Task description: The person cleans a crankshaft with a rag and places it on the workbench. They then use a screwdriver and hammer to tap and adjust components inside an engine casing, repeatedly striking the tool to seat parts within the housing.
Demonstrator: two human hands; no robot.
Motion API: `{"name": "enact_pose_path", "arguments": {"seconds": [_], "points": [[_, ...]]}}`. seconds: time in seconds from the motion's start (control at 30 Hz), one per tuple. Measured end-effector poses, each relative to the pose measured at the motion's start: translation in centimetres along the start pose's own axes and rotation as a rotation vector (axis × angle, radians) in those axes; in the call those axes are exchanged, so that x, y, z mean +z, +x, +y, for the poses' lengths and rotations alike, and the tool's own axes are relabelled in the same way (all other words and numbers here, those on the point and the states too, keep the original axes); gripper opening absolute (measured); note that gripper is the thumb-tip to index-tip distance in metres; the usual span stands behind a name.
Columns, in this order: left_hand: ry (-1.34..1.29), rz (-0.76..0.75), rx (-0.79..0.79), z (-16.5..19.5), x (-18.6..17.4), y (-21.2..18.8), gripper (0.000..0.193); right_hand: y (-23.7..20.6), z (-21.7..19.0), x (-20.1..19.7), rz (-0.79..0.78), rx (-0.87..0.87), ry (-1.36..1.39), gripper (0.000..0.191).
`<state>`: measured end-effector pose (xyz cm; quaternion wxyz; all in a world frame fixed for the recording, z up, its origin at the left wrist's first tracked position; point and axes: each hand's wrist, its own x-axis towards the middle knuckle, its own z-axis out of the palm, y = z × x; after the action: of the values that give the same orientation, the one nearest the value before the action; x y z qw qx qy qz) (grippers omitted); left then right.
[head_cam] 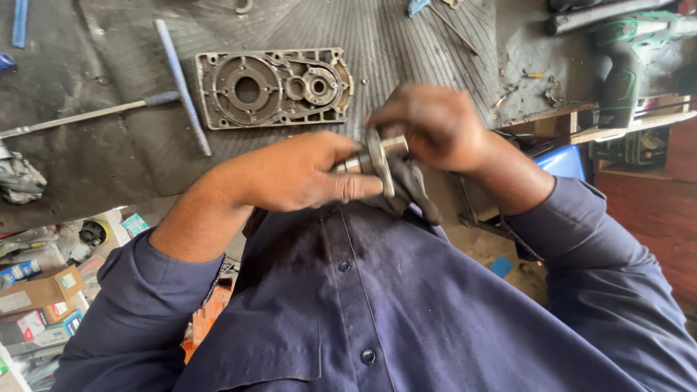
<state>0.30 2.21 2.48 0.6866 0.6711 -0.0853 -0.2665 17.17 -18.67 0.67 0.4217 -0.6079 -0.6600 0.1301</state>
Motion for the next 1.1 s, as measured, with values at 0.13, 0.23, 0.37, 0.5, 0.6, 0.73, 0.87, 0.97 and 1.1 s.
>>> {"name": "enact_pose_path", "arguments": {"seconds": [0.13, 0.23, 0.37, 0.5, 0.6, 0.73, 0.87, 0.97, 1.1], "points": [[0.116, 0.219, 0.067, -0.6, -0.8, -0.8, 0.046, 1.0, -0.4, 0.4, 0.591, 0.556, 0.037, 0.011], [0.191, 0.313, 0.014, -1.2, -0.8, -1.3, 0.036, 1.2, -3.2, 0.0, 0.675, 0.514, -0.034, 0.013], [0.297, 0.322, -0.06, -1.3, -0.9, -2.5, 0.034, 2.7, -7.2, 0.2, 0.803, 0.455, 0.011, 0.014], [0.526, 0.259, -0.135, -0.7, -1.5, -3.9, 0.039, 5.4, -11.9, 0.5, 0.832, 0.531, 0.158, 0.015], [0.372, 0.28, 0.031, -0.5, -2.3, -4.6, 0.034, 7.3, -14.0, 1.1, 0.421, 0.447, 0.034, 0.022], [0.039, 0.021, 0.138, -1.1, -4.2, -5.8, 0.035, 8.5, -12.4, 2.0, 0.02, 0.015, -0.329, 0.036], [0.025, -0.149, 0.288, -1.5, -4.6, -6.1, 0.034, 7.6, -9.0, 3.9, 0.064, -0.205, -0.451, 0.037], [0.103, -0.117, 0.248, -1.6, -4.2, -5.9, 0.033, 6.8, -6.6, 4.5, 0.062, -0.248, -0.485, 0.033], [0.448, 0.043, -0.111, -2.3, -4.2, -6.2, 0.032, 5.7, -5.9, 6.5, 0.066, -0.035, -0.563, 0.027]]}}
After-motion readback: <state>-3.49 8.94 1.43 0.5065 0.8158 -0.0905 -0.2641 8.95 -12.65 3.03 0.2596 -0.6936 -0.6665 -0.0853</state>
